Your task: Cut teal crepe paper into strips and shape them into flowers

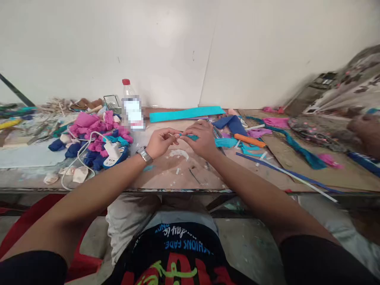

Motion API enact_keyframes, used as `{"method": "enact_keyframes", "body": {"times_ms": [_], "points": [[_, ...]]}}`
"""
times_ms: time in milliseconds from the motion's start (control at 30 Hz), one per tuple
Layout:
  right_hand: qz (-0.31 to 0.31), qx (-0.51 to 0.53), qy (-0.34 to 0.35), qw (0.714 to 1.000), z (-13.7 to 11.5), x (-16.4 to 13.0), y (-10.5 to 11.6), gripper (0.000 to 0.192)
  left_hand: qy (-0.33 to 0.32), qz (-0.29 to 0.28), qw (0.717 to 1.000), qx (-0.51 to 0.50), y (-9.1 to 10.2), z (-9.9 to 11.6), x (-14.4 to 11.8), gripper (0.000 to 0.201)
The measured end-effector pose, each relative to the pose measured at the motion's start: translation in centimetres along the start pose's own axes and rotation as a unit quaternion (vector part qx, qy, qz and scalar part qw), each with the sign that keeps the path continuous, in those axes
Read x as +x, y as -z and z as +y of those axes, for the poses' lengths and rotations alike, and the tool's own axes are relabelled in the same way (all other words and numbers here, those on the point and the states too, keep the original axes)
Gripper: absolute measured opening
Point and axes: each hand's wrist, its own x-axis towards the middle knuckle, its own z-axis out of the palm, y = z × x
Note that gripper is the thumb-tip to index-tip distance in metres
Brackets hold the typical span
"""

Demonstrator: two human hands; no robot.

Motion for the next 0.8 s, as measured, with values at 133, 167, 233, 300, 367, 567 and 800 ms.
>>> {"method": "enact_keyframes", "body": {"times_ms": [133, 167, 233, 300, 367, 567, 800], "points": [[-0.011, 0.008, -0.002, 1.0, -0.14, 0.1, 0.05, 0.019, 0.005, 0.014, 1.0, -0.011, -0.01, -0.22, 0.29, 0.038], [-0.016, 0.009, -0.005, 1.0, -0.22, 0.13, 0.09, 0.019, 0.007, 0.016, 1.0, -0.013, -0.01, -0.24, 0.3, 0.039], [-0.023, 0.008, -0.015, 1.0, -0.4, 0.19, 0.18, 0.018, 0.008, 0.016, 1.0, -0.015, -0.02, -0.21, 0.24, 0.039], [-0.026, 0.004, -0.027, 0.999, -0.57, 0.22, 0.26, 0.017, 0.006, 0.011, 1.0, -0.01, -0.04, -0.1, 0.11, 0.038], [-0.026, 0.002, -0.037, 0.999, -0.68, 0.21, 0.28, 0.016, 0.001, 0.008, 1.0, 0.002, -0.04, 0.06, 0.0, 0.038], [-0.015, 0.011, -0.034, 0.999, -0.49, 0.15, 0.13, 0.014, 0.0, 0.01, 1.0, -0.006, 0.05, 0.02, 0.0, 0.04], [-0.028, 0.014, -0.028, 0.999, -0.35, 0.22, 0.03, 0.014, 0.002, 0.017, 1.0, -0.007, 0.23, -0.53, 0.19, 0.036]]}}
